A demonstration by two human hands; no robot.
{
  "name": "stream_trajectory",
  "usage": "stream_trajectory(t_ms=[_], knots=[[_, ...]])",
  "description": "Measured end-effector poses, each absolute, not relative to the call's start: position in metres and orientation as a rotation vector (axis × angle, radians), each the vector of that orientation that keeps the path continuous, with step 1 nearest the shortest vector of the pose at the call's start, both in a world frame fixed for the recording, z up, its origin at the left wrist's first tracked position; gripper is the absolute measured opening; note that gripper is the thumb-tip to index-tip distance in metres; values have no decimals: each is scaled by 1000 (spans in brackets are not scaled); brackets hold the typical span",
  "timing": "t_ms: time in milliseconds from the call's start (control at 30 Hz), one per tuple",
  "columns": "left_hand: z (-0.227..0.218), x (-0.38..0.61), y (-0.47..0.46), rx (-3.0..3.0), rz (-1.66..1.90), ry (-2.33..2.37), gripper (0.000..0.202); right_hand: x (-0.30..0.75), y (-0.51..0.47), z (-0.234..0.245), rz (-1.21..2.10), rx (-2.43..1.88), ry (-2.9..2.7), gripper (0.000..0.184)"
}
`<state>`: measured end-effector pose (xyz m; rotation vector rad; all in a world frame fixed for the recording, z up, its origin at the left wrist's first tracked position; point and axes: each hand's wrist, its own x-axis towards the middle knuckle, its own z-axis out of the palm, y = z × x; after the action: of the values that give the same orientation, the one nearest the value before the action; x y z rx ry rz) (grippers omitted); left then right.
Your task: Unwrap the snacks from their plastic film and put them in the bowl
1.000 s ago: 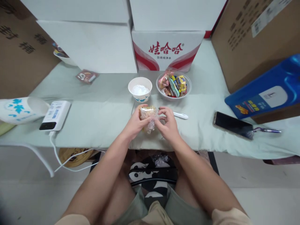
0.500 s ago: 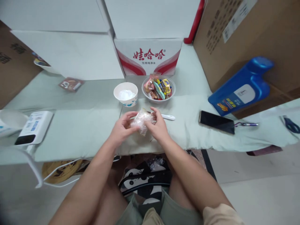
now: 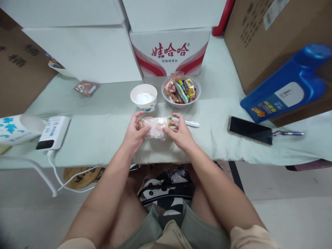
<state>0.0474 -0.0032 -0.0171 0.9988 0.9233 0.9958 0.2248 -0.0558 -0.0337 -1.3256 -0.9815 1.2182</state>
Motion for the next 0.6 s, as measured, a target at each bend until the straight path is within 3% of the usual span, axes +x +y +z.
stream_trajectory(t_ms=[333, 500, 600], knots=[[-22, 66, -15, 919, 1029, 899, 78, 212, -53, -36, 972, -1449, -1081, 40], [-20, 48, -7, 966, 1111, 1071, 78, 252, -57, -35, 253, -1798, -1525, 29], [-21, 41, -3, 1029, 1131, 1145, 77, 275, -56, -44, 108, -1998, -1648, 27]])
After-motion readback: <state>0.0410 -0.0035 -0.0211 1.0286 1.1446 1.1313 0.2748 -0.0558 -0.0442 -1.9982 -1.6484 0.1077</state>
